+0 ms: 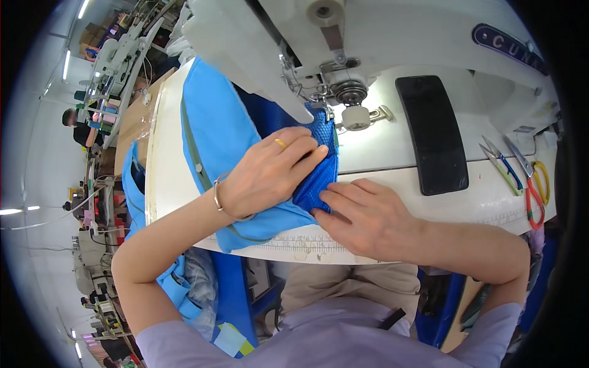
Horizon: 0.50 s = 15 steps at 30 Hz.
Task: The person uses a sewing machine to stitch a blue fabric bag with a dark green trim. They repeatedly align the fabric edges, guide the material through the machine, and adjust the bag's position to sew different sections. The person also briefly adjusts their head-mounted camera strap during the process.
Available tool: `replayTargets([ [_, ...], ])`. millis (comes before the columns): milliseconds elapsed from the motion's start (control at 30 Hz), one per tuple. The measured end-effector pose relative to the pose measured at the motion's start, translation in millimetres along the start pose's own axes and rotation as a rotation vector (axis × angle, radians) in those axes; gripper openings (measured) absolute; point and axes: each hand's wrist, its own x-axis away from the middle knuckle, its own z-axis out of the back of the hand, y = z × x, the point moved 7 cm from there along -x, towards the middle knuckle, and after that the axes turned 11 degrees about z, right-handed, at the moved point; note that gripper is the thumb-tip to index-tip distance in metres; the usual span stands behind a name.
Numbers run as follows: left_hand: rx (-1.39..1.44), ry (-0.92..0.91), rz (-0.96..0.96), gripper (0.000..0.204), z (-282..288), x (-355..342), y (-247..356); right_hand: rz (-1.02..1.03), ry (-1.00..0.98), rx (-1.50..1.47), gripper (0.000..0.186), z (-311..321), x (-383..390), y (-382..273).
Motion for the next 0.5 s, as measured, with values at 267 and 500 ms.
replayTargets([
  [267,0.056,0.083,0.089,0.047,-0.5,2.2,-2.4,0.003,-0.006,0.013,0.014,1.9,0.5,1.1],
  [500,0.091,0.12,0.096,0.049,-1.1,4.4,-0.8,0.005,-0.032,0.002,0.016,1.9,-0.3,0.6],
])
